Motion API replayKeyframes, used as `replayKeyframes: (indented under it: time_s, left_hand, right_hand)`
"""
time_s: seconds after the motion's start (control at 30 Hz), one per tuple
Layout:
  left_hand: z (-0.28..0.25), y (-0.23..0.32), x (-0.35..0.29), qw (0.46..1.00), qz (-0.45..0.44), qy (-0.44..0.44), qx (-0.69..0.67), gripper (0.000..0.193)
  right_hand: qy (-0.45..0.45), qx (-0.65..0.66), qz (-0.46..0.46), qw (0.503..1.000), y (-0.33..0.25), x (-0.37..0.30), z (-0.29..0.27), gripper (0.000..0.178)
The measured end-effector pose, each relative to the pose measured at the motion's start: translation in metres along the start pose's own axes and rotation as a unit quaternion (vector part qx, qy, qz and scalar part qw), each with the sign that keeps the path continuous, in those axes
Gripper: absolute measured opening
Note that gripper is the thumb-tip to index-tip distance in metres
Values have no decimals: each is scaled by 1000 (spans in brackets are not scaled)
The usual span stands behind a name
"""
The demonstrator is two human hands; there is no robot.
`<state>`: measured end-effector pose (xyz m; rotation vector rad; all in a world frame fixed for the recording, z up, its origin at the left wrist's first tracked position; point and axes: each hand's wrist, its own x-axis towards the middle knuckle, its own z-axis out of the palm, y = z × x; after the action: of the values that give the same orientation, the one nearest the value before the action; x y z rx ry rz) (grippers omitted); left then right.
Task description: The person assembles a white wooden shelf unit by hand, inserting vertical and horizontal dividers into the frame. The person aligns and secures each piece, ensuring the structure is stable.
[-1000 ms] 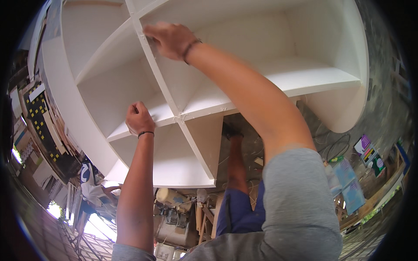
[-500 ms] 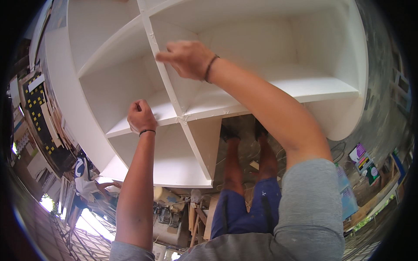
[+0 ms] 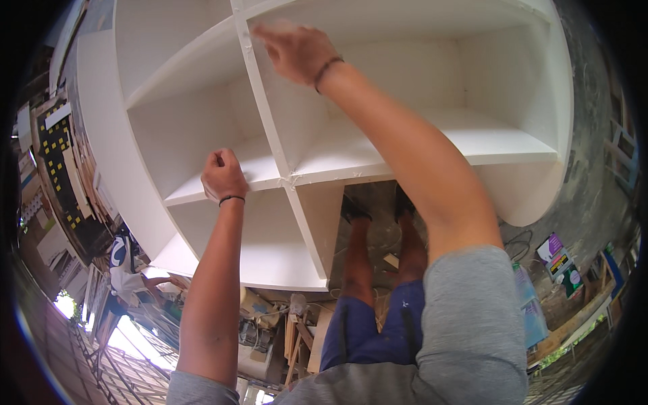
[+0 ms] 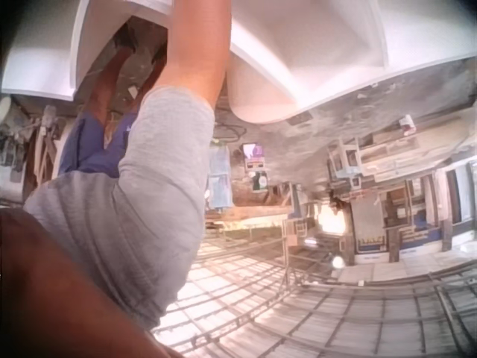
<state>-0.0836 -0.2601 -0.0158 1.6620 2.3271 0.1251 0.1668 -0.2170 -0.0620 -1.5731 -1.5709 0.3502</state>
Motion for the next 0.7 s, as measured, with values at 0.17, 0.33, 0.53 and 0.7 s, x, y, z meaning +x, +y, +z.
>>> replayKeyframes:
  time_s: [0.17,0.33,0.53,0.7]
  left_hand:
    - [-1,6,-4,1000,1,-7,-5,24]
    - [-4,2,-1,1000,-2,-3,-7,23]
    - [-3,2,0,1000,4,5,-8,23]
    - [-4,0,-1,1000,-6,4,-21,22]
  right_hand:
    - [-4,-30,11,999,-2,-6,9,30]
    - [-137,-50,-77,986,-36,-48,-29,30]
    - [-72,-220,12,973,-26,48,-19,30]
    - [-146,-264,37,953,-47,76,-19,12]
